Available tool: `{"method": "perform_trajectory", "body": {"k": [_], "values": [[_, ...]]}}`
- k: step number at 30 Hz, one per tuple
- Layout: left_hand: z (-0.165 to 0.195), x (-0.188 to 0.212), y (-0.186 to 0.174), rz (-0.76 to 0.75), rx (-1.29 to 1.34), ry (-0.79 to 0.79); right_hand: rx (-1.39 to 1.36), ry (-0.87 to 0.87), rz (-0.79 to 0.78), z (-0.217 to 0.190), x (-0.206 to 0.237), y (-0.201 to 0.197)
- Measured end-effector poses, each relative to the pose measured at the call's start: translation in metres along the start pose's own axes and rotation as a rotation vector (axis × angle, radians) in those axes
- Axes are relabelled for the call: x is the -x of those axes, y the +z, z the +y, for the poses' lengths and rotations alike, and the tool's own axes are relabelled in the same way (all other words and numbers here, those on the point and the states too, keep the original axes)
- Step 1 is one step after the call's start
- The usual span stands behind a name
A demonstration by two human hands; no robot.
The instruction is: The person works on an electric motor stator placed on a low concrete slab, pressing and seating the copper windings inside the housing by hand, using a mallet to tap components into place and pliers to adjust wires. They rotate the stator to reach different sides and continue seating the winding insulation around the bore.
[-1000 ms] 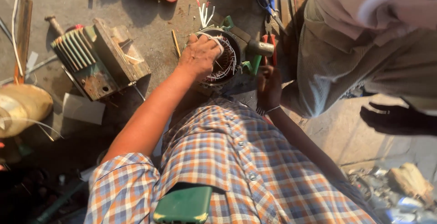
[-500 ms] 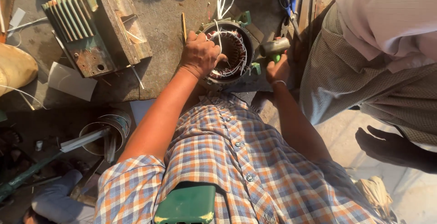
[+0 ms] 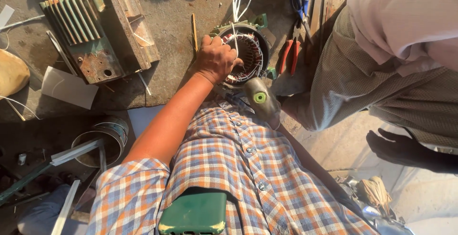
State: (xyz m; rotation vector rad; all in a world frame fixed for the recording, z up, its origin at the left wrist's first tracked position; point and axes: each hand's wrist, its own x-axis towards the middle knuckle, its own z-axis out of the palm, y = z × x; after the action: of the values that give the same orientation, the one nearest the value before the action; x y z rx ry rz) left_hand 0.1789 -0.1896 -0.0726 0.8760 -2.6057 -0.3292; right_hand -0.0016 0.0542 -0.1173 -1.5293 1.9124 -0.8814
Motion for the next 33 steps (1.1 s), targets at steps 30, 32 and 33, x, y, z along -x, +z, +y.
{"method": "perform_trajectory", "body": {"k": [30,32,33], "values": [[0.078,0.052,0.077,-0.331,-0.054,0.875,0.62,-0.086,-0.519,-0.183,-0.185,-0.04],[0.072,0.052,0.077,-0.126,0.022,0.821,0.704,-0.084,-0.558,-0.175,-0.185,-0.037],[0.069,0.052,0.076,-0.023,0.057,0.783,0.612,-0.141,-0.468,-0.172,-0.185,-0.036]]}}
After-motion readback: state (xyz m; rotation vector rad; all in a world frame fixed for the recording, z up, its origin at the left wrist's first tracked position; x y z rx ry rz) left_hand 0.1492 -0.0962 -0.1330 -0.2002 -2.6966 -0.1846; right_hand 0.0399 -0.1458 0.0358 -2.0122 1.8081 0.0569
